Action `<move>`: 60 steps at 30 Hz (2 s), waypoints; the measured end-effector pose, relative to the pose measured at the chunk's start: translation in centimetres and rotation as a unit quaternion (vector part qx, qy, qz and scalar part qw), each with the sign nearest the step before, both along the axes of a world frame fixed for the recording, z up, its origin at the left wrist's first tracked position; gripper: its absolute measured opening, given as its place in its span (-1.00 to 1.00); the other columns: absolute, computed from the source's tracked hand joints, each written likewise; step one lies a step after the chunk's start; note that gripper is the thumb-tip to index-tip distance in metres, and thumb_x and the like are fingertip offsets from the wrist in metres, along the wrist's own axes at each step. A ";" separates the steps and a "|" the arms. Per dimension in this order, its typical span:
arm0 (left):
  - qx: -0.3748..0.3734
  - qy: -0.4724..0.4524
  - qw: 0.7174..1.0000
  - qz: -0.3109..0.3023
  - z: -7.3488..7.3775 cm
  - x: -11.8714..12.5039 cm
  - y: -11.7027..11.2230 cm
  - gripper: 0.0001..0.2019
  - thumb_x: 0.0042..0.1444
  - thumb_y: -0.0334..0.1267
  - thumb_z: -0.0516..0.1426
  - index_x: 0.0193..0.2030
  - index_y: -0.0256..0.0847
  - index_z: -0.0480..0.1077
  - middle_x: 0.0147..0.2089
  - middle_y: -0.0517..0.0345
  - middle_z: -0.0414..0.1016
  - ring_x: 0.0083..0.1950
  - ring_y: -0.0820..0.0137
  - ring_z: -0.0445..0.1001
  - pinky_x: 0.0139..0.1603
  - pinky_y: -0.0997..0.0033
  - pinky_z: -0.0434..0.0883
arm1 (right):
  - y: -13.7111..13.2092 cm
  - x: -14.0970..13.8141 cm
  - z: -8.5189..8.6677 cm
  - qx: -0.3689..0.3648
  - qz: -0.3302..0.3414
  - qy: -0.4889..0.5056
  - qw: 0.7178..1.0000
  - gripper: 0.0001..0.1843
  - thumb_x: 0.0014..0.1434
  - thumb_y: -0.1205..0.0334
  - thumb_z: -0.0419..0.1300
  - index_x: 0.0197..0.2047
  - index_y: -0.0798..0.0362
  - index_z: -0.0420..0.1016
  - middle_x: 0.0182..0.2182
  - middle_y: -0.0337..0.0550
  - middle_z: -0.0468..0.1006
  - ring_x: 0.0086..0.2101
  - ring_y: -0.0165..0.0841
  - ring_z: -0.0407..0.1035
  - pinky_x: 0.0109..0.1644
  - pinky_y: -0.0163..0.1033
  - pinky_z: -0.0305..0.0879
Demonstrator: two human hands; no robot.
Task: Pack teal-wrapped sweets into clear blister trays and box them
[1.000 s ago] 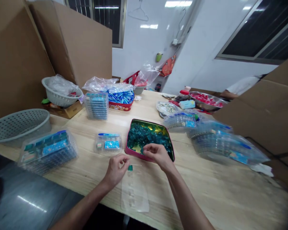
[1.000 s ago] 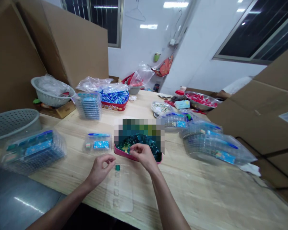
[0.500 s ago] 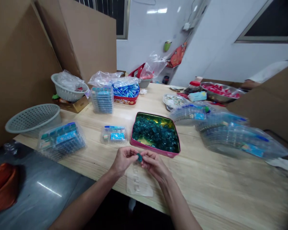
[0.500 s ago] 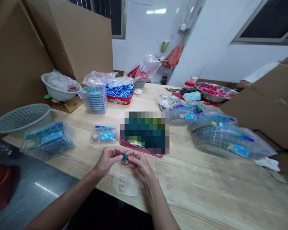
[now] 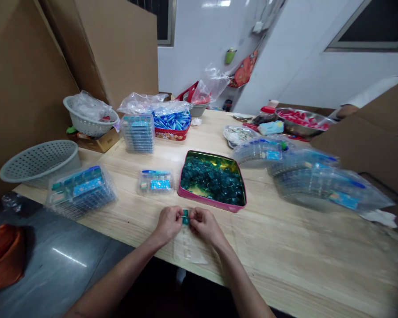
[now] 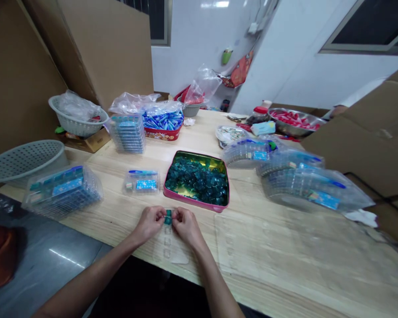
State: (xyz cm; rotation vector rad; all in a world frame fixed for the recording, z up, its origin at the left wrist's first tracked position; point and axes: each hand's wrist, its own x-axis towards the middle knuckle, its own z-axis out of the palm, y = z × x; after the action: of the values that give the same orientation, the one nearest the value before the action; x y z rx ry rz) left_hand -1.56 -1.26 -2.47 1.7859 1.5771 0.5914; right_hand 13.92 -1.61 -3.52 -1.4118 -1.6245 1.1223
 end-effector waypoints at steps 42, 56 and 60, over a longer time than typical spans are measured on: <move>-0.060 -0.459 0.885 0.048 3.1 -0.4 0.2 -0.82 -0.16 -0.34 0.22 -0.35 -0.33 0.48 -0.42 0.10 0.52 -0.41 0.44 0.44 -0.36 0.49 0.35 | 1.2 -0.2 5.2 0.007 0.030 0.148 0.989 -0.78 -0.08 0.17 0.30 -0.34 0.10 0.51 -0.50 -0.21 0.50 -0.50 -0.41 0.37 -0.42 -0.32 0.29; 0.007 -0.373 0.921 0.112 3.0 -0.4 -2.3 -0.91 -0.17 -0.36 0.20 -0.48 -0.31 0.52 -0.46 0.09 0.53 -0.41 0.40 0.44 -0.36 0.47 0.32 | -1.7 -1.7 4.0 0.111 0.003 0.073 0.991 -0.87 0.07 0.19 0.22 -0.35 0.07 0.40 -0.45 -0.17 0.44 -0.43 -0.36 0.36 -0.36 -0.28 0.33; -0.063 -0.435 0.890 0.125 2.6 -0.5 -2.3 -0.92 -0.23 -0.40 0.21 -0.50 -0.33 0.51 -0.54 0.16 0.48 -0.51 0.50 0.35 -0.44 0.53 0.25 | -2.4 -2.0 4.1 0.139 -0.007 0.045 0.989 -0.91 0.10 0.22 0.19 -0.36 0.07 0.42 -0.46 -0.17 0.44 -0.44 -0.36 0.36 -0.35 -0.28 0.32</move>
State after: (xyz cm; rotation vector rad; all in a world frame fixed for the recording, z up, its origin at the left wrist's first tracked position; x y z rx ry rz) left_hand -2.09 -3.60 0.13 0.9695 1.1503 1.1780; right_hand 11.90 -3.99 0.56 -1.1749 -1.6323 0.8981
